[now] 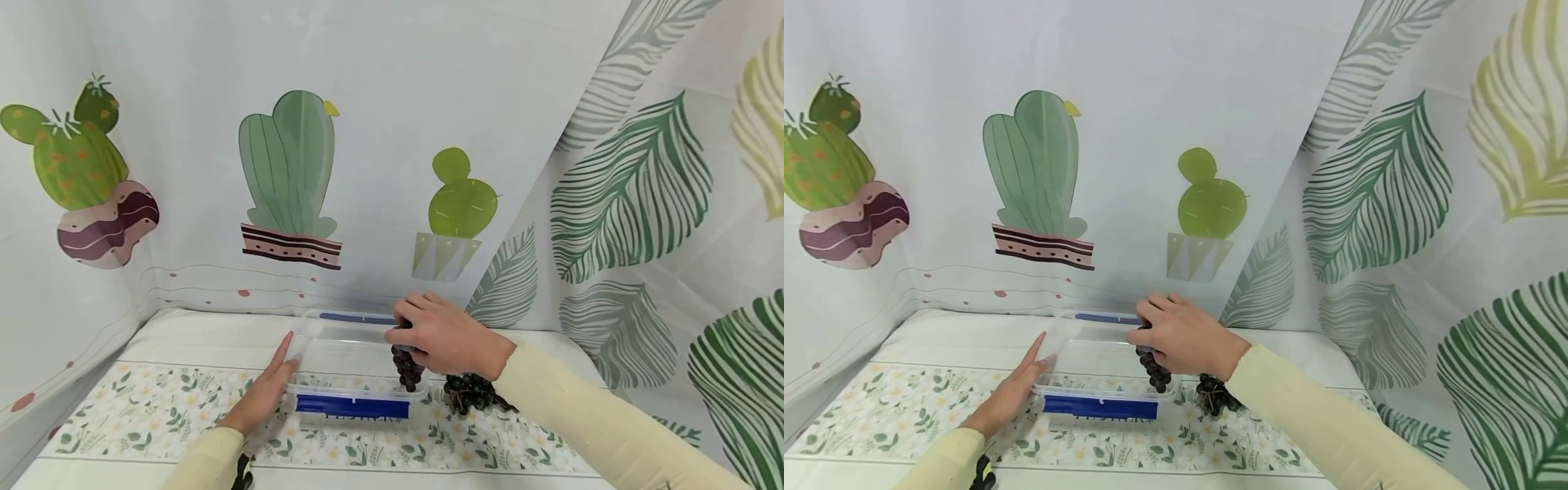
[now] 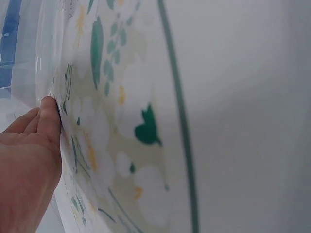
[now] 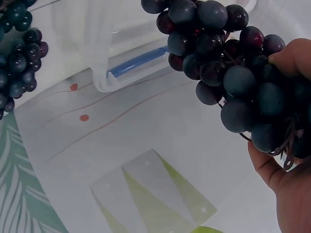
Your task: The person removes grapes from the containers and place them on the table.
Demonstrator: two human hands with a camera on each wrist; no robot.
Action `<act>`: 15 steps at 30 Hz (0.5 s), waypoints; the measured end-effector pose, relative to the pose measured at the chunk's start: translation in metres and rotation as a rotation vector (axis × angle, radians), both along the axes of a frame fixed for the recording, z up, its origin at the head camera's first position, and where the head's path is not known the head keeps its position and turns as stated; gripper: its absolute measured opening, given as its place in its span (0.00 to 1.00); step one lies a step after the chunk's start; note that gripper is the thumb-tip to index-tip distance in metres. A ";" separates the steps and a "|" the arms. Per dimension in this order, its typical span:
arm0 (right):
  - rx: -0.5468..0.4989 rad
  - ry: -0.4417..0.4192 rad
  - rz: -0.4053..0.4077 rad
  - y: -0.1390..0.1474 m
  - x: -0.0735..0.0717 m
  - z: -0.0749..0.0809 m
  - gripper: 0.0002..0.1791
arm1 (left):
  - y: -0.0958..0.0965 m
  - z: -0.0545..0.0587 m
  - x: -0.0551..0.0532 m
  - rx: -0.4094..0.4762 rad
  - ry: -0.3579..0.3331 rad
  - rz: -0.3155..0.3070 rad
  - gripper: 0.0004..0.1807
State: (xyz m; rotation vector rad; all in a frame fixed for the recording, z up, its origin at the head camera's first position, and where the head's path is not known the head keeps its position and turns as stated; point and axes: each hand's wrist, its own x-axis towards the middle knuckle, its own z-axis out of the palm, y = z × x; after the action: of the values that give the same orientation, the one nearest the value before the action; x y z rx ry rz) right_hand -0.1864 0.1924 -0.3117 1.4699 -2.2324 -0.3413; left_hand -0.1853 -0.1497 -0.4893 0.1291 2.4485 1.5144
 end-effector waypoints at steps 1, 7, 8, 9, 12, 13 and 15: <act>0.000 0.005 0.004 0.002 0.001 -0.001 0.16 | 0.000 0.000 0.000 0.000 -0.001 -0.001 0.38; 0.002 0.023 0.008 0.014 0.006 -0.005 0.17 | -0.001 -0.003 -0.003 0.010 -0.012 -0.004 0.38; 0.000 0.021 0.006 0.016 0.007 -0.005 0.17 | -0.001 -0.003 -0.003 0.012 -0.012 -0.004 0.38; -0.001 0.021 0.005 0.018 0.008 -0.005 0.17 | -0.001 -0.003 -0.003 0.012 -0.012 -0.005 0.38; -0.015 0.013 0.006 0.024 0.010 -0.006 0.17 | -0.001 -0.002 -0.003 0.005 -0.015 -0.004 0.39; -0.021 0.008 0.007 0.025 0.011 -0.005 0.17 | -0.001 -0.002 -0.003 0.001 -0.016 -0.002 0.39; -0.034 0.002 0.006 0.029 0.013 -0.004 0.18 | -0.001 -0.002 -0.003 -0.006 -0.019 0.000 0.40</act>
State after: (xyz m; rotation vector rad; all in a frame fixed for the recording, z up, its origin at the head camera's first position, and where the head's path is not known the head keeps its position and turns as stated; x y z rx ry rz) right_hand -0.1729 0.2210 -0.3154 1.4580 -2.2204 -0.3007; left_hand -0.1883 -0.1503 -0.4913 0.1129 2.4380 1.5015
